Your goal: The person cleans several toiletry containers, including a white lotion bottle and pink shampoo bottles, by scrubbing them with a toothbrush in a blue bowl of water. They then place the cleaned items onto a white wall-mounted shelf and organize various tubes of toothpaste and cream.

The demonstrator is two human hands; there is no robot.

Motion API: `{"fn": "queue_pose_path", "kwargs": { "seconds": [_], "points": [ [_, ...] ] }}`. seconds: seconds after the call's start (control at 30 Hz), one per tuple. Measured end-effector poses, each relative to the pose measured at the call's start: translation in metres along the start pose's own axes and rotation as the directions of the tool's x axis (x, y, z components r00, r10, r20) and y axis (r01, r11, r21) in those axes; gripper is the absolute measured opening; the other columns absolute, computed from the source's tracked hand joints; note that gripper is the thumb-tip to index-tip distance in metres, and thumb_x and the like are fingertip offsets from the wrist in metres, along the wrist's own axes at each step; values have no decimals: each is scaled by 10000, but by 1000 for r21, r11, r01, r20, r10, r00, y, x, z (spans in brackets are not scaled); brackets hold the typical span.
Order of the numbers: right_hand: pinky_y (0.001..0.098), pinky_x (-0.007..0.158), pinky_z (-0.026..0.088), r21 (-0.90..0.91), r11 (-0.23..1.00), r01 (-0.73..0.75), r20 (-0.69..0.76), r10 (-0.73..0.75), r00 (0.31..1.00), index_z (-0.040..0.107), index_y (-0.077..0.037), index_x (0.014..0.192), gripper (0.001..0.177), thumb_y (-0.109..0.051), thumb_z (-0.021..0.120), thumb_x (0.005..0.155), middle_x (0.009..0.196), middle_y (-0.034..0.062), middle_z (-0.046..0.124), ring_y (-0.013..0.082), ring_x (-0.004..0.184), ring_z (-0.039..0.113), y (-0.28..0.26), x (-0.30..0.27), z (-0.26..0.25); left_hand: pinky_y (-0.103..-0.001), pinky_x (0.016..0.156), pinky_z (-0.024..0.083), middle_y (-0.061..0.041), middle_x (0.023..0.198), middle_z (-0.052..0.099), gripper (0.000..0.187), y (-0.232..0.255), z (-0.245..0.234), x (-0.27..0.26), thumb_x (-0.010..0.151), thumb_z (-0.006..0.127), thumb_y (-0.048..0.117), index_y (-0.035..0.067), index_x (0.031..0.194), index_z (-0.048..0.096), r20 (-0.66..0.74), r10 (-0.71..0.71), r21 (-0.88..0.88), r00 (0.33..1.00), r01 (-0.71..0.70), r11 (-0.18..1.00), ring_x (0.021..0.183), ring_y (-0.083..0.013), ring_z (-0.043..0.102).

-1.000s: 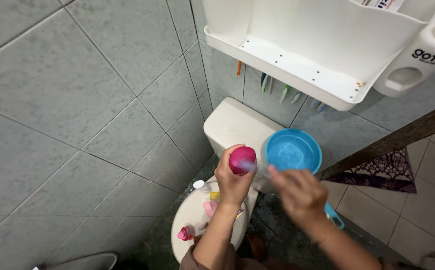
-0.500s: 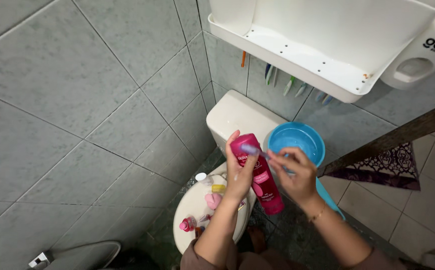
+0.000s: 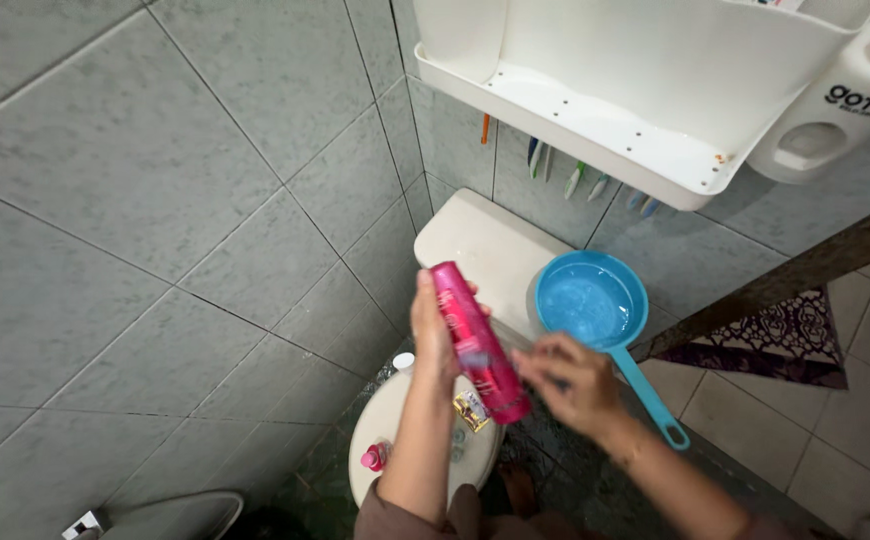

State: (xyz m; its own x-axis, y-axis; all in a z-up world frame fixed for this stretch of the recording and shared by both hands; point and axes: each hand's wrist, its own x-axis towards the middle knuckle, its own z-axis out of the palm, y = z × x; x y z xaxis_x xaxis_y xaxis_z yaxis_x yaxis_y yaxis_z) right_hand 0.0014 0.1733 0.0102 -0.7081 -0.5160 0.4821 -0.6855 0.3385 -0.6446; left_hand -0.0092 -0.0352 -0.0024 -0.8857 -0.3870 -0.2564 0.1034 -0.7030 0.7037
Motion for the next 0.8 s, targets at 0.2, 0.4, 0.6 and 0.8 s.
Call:
{"fn": "queue_pose_path", "kwargs": {
  "seconds": [0.2,0.4,0.6,0.8],
  "points": [
    [294,572,564,-26,999,-20,-129,16,991,802,-157,1053,222,-104,794,838,916,50,695,159,686,676,14,23,7,-368,640,621,-176,907,705,677,-24,-6,2,1108,527,573,-101,1157,585,172,-100,71,980,89,993,718,-249,736],
    [270,755,594,204,977,-53,103,33,994,722,-152,1271,463,-175,848,826,1011,17,743,155,858,727,9,-20,23,-363,523,579,-112,834,689,610,31,-14,7,986,520,593,25,1198,587,16,47,6,999,-47,999,613,-234,705],
    [298,782,622,324,889,-322,170,280,945,546,-106,1456,826,-291,870,719,1066,100,787,168,880,781,-22,2,45,-365,586,608,-155,980,702,603,10,-4,2,966,610,539,14,1252,536,59,163,-11,985,-163,987,713,-245,724],
    [345,697,568,-8,953,-304,385,283,879,448,-161,1505,937,-380,921,726,865,119,744,215,770,715,-31,16,21,-413,580,598,-121,992,600,631,-11,-25,-19,820,740,332,169,1318,389,-39,7,334,999,7,943,738,-229,674]
  ]
}}
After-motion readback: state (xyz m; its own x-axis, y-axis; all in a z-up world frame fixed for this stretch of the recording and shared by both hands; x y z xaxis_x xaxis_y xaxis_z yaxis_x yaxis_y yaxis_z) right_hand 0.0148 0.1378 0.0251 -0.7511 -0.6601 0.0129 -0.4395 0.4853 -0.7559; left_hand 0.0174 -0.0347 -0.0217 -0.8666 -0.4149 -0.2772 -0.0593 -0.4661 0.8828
